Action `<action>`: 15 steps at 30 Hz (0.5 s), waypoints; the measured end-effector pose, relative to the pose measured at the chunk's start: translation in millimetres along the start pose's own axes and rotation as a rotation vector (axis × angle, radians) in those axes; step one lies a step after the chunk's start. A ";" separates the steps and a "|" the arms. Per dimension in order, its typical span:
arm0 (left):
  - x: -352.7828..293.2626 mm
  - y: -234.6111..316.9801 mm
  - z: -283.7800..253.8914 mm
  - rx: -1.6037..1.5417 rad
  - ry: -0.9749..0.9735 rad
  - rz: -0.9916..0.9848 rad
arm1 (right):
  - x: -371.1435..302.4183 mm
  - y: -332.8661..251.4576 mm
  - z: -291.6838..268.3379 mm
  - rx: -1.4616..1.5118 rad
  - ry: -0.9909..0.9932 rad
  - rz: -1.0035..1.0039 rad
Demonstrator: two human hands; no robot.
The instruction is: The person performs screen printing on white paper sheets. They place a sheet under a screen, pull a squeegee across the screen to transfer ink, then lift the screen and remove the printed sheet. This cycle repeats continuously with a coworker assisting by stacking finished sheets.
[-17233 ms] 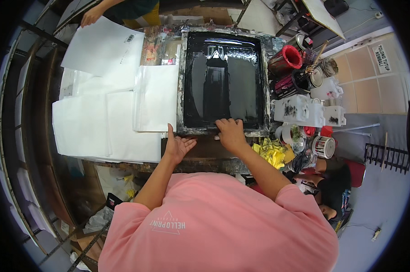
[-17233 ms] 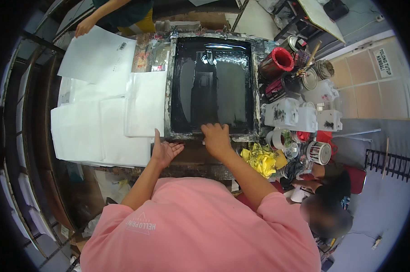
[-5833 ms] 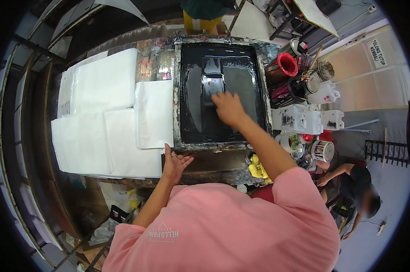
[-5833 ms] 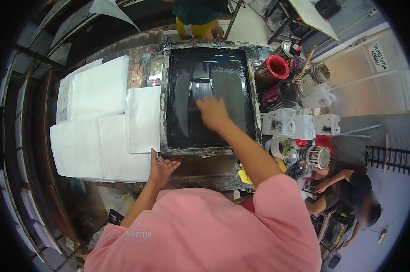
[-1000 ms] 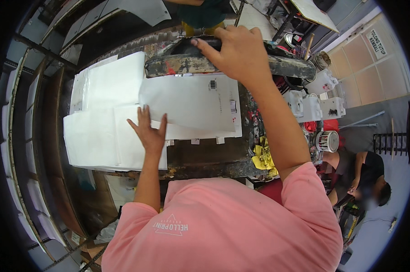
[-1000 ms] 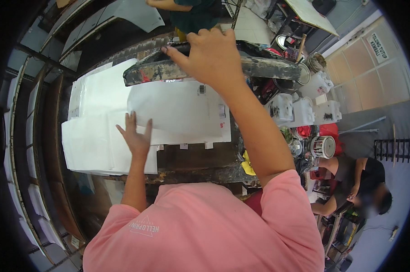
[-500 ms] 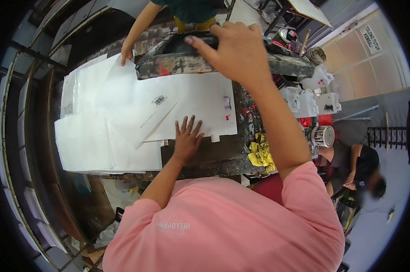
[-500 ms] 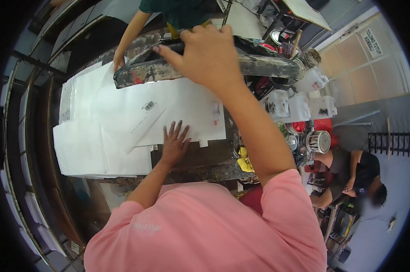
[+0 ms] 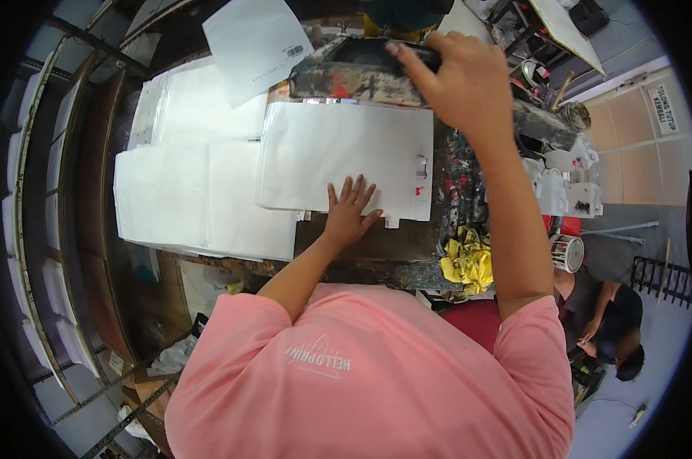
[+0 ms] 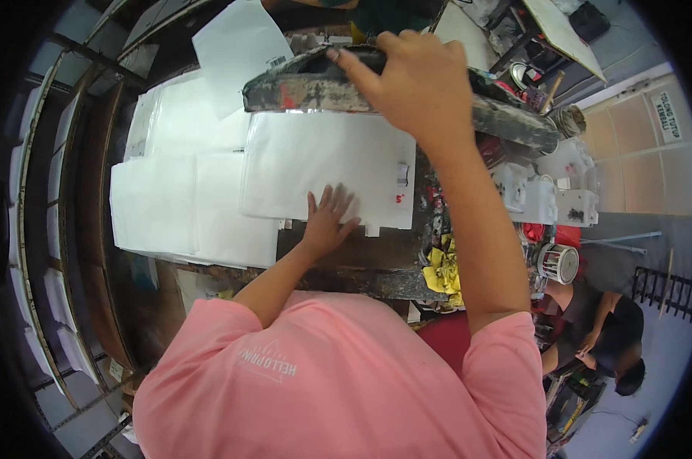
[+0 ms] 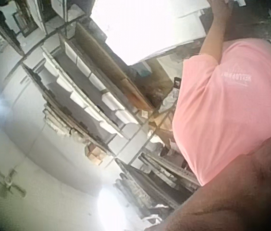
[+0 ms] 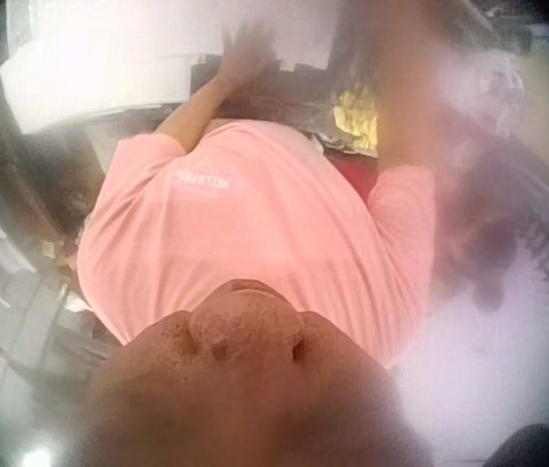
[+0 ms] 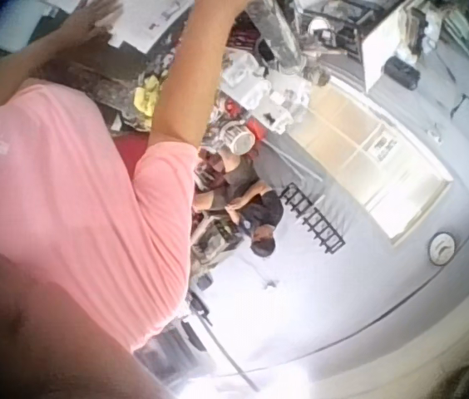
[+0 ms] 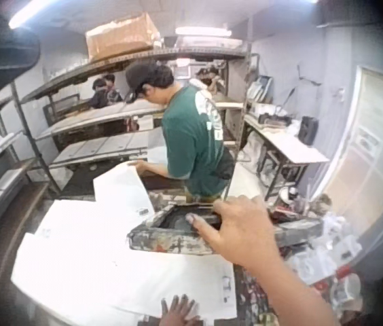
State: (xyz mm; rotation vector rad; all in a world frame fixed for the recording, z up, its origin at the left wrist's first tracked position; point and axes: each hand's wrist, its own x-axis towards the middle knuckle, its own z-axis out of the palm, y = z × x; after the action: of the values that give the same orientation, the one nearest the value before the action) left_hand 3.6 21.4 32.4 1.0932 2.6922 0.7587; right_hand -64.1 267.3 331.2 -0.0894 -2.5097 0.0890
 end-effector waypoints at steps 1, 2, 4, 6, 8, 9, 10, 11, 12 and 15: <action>2.6 5.5 -17.4 -0.169 0.054 -0.061 | -6.3 -1.6 0.8 0.003 -0.009 0.007; 4.5 13.2 -36.6 -0.340 0.051 -0.152 | -13.5 -2.5 2.7 0.002 -0.011 0.011; 4.0 20.7 -84.5 -0.976 0.196 -0.018 | -45.9 -8.6 8.0 -0.039 -0.126 0.019; -11.6 27.5 -122.8 -1.872 0.277 -0.037 | -91.6 -16.4 17.4 -0.019 -0.280 0.018; -29.1 25.9 -137.4 -2.094 0.238 -0.505 | -135.7 -18.1 35.2 0.119 -0.444 0.021; -35.7 24.7 -131.9 -2.017 0.181 -0.651 | -155.6 -15.0 46.6 0.124 -0.477 -0.022; -43.1 20.7 -122.1 -1.950 0.114 -0.786 | -172.6 -12.0 60.4 0.128 -0.524 -0.045; -48.2 13.7 -109.4 -1.930 0.042 -0.836 | -186.6 -9.5 75.4 0.132 -0.567 -0.063; -50.4 3.4 -95.5 -1.920 0.015 -0.861 | -202.0 -9.8 88.2 0.112 -0.667 -0.066; -53.9 -25.5 -54.7 -1.857 -0.038 -1.045 | -247.3 -20.7 109.5 0.151 -0.724 0.003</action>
State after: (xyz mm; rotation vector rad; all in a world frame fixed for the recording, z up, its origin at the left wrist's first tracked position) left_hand 10.3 -52.9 63.6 -0.6400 0.9850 1.9153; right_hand 69.8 220.9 100.0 0.0059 -3.2113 0.3679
